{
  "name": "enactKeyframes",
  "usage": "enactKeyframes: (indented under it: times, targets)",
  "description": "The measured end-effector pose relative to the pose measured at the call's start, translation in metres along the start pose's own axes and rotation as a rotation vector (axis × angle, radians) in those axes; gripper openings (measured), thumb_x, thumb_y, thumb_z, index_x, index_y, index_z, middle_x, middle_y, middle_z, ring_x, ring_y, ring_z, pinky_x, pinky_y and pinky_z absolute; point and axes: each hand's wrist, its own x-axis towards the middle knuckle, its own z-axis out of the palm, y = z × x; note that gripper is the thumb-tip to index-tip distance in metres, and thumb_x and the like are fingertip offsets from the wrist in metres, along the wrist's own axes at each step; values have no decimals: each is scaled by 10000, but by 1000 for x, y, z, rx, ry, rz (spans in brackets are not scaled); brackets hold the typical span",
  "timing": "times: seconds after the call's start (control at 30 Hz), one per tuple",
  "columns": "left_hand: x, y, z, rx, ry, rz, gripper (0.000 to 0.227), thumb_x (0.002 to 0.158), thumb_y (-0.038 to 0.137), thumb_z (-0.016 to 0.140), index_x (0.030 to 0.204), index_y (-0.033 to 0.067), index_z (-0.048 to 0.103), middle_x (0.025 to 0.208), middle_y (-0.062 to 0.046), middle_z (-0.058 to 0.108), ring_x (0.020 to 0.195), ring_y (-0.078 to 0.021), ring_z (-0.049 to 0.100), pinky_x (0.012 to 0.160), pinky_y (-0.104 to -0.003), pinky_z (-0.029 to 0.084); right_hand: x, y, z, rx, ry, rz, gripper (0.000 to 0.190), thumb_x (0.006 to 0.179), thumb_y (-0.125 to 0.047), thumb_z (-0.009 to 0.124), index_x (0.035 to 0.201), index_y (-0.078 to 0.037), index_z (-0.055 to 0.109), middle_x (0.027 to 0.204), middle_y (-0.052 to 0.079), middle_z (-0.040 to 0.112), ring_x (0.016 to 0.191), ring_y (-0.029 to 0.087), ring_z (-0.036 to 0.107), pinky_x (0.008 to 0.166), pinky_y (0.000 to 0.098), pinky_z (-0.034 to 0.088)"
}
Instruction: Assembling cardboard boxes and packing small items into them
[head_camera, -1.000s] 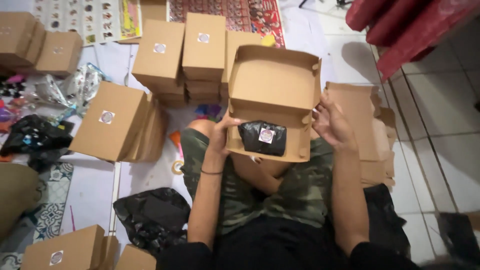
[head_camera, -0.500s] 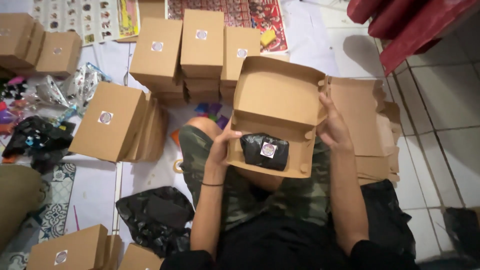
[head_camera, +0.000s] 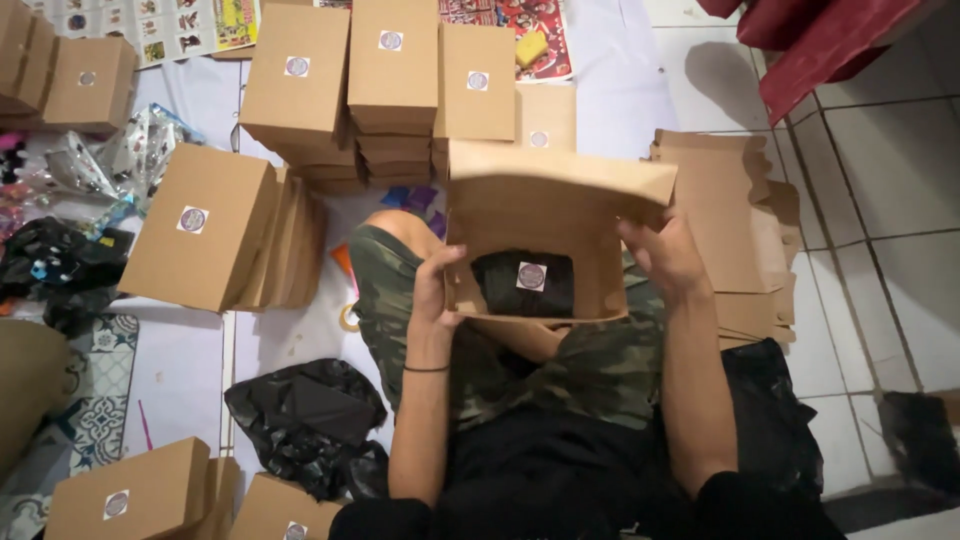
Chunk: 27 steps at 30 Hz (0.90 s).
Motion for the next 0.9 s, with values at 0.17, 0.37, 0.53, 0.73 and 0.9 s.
enactKeyframes:
  times: [0.17, 0.37, 0.53, 0.73, 0.9]
  targets:
    - [-58, 11, 123, -82, -52, 83, 475, 884, 91, 650, 1347, 0, 592, 1184, -223, 718, 984, -317, 741, 853, -431, 590, 4, -10, 27, 51, -73, -42, 468, 803, -83, 810, 1206, -62, 572, 1331, 200, 627, 1214, 246, 636, 998, 352, 534]
    - [-59, 21, 136, -164, -81, 169, 385, 943, 178, 650, 1268, -29, 642, 1154, -231, 723, 1041, -335, 727, 928, -439, 577, 14, -3, 21, 102, -220, -146, 658, 724, -314, 866, 1194, -18, 513, 1418, 311, 516, 1325, 336, 545, 1065, 381, 496]
    - [-59, 26, 166, -294, -185, 146, 293, 973, 186, 595, 1165, -9, 701, 1125, -245, 723, 1056, -368, 711, 983, -481, 557, 18, -9, 7, 34, -289, -181, 831, 675, -470, 866, 1238, -14, 458, 1490, 338, 426, 1411, 371, 475, 1130, 391, 445]
    - [-17, 32, 141, -200, -208, 115, 317, 915, 159, 559, 1191, 32, 650, 1107, -170, 686, 1019, -329, 694, 985, -524, 540, 28, -15, 4, 4, -305, -264, 866, 656, -476, 872, 1232, -12, 421, 1485, 350, 394, 1428, 411, 439, 1137, 401, 434]
    - [-8, 16, 151, -71, -142, 185, 519, 1009, 412, 672, 1402, 77, 614, 1400, -263, 586, 1286, -473, 566, 1069, -693, 432, 20, -33, 27, -79, -120, -237, 549, 876, -345, 791, 1264, -93, 494, 1439, 184, 535, 1363, 222, 522, 1091, 302, 451]
